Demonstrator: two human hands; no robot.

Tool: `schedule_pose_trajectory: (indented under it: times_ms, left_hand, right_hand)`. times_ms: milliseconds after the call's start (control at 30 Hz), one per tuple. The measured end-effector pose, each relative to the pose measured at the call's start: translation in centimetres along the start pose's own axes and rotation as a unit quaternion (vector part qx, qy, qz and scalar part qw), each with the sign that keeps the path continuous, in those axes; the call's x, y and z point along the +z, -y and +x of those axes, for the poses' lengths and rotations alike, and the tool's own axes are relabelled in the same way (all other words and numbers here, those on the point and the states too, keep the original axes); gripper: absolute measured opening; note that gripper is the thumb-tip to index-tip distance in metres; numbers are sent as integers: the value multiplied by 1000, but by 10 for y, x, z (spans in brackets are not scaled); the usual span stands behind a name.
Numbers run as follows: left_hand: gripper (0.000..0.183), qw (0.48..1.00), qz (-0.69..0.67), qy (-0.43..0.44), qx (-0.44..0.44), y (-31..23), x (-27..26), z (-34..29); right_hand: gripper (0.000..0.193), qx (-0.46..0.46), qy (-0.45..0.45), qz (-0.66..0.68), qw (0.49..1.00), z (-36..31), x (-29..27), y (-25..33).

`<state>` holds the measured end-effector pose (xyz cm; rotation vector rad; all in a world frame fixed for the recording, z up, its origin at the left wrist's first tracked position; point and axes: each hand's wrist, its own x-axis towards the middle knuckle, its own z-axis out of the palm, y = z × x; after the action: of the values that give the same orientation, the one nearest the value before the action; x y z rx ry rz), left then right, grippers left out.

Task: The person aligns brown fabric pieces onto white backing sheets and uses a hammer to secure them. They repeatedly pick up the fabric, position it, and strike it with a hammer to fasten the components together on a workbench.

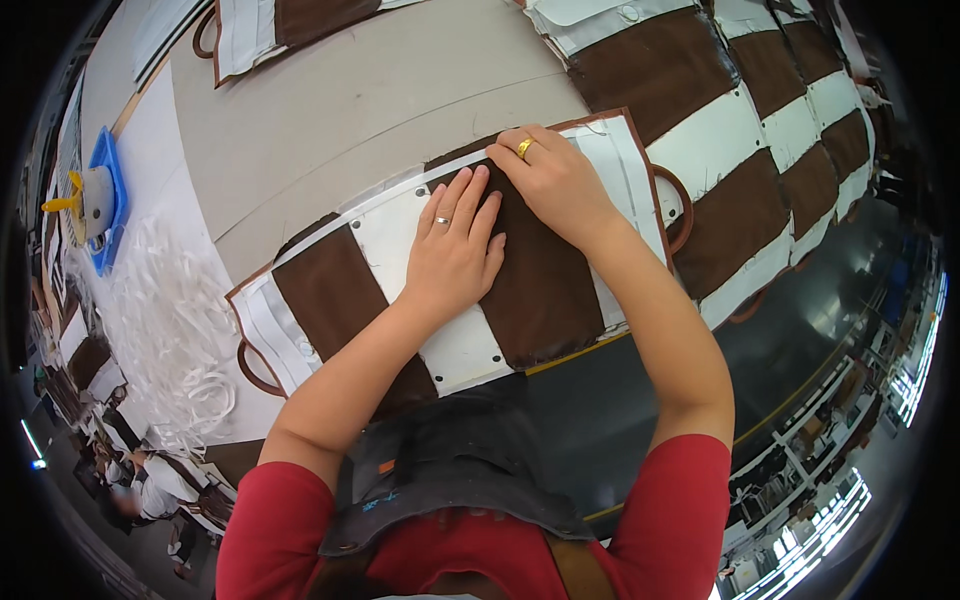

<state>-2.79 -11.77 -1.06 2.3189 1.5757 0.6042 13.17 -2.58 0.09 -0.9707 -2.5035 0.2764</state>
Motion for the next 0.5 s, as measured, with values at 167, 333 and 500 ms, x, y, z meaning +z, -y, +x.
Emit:
schedule_pose_trajectory:
  times_ms: [167,333,500]
  left_hand:
    - [35,1000,-3,1,-18,-2,1,4]
    - [33,1000,7,0,-5,-1,2,6]
    - [31,1000,-1,0,-10,-1,2,7]
  right_hand:
    - [29,-72,34,-43,996,11,-9,-6]
    - [28,-73,59,-89,992,15,-2,-17]
    - [23,-61,23,-86,994,19,-11,-17]
